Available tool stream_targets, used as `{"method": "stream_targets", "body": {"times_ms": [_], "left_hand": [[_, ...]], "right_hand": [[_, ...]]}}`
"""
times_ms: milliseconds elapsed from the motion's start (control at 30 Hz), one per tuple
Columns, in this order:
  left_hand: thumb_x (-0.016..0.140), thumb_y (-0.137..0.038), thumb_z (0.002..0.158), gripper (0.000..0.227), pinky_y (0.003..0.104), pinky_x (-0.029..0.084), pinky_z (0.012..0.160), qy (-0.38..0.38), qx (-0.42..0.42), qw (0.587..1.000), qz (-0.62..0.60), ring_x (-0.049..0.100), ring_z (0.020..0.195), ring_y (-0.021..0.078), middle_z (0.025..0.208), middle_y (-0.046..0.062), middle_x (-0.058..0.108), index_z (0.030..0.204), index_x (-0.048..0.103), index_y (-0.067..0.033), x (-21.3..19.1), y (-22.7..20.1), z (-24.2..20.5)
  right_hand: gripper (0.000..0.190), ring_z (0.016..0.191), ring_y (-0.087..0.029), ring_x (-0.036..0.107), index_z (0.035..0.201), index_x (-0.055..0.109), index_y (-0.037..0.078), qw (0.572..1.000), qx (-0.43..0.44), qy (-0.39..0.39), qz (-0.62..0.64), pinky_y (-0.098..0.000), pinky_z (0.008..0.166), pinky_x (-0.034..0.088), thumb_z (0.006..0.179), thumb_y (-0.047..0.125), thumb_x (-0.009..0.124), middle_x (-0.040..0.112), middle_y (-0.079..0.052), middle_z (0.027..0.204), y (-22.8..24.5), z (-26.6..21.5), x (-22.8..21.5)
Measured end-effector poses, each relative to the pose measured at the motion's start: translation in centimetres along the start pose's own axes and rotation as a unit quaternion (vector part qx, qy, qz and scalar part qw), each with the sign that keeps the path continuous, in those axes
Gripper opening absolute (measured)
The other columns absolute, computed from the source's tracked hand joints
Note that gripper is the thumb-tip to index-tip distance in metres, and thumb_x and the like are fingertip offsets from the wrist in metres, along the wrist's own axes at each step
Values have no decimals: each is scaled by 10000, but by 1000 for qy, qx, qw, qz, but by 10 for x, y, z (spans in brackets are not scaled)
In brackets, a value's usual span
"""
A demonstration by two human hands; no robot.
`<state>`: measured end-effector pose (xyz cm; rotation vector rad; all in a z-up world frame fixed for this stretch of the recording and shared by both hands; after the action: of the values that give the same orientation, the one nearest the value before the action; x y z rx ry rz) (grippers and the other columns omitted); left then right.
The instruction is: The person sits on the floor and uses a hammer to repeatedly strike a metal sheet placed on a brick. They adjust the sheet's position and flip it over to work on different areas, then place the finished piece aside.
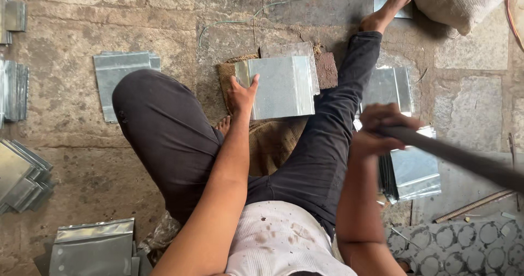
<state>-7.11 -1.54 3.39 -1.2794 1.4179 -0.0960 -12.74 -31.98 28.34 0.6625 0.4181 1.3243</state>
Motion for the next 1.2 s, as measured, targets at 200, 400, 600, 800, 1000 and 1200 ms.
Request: {"method": "stream_targets", "body": {"times_ms": [200,400,600,800,1000,1200], "left_hand": [[629,-850,745,1035,516,613,720,-3,-11,1000,-1,738,915,439,1031,282,710,1414,486,-73,10,9,-1],[634,-861,750,1068,549,595,789,-9,-18,1000,7,702,1015,467,1136,303,683,1466,476,-84,2,0,1],[593,-835,767,1059,409,634,579,57,-54,996,-38,773,740,300,909,168,729,1474,429,-64,10,3,4],[659,-850,753,994,445,625,626,-5,-24,999,-42,769,790,332,951,175,743,1343,534,-59,20,12,13],[713,-839,723,939,512,580,704,-53,-19,998,-22,728,913,401,1044,210,733,1276,570,-93,11,1,9],[679,-855,721,916,469,577,622,-14,-44,998,-41,739,814,349,912,169,717,1233,556,-106,8,-15,22]], "right_hand": [[369,786,-152,544,969,597,84,906,189,171,-338,-274,738,437,1158,359,441,579,-69,888,-95,-142,-21],[390,526,-67,453,830,542,108,882,419,114,-182,-233,456,354,1106,377,482,496,23,652,-30,-61,19],[357,532,-57,437,916,528,108,954,268,81,-113,-235,455,341,1125,389,460,486,37,679,-64,-69,34],[374,559,-77,484,971,575,72,836,391,213,-319,-254,487,380,1123,396,464,518,28,696,-92,-92,16],[409,587,-97,530,1026,621,36,905,336,109,-237,-272,519,420,1120,403,468,550,19,712,-84,-105,11],[449,615,-133,597,1019,671,20,815,334,245,-406,-316,555,469,1114,415,479,600,-12,719,-119,-69,-16]]}}
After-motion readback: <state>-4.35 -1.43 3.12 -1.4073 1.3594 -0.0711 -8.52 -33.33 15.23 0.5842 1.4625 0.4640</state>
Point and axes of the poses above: each hand's wrist, its own z-axis towards the middle knuckle, its own x-axis out of the palm, y = z × x, the point moved 3 cm from there along z, towards the middle knuckle
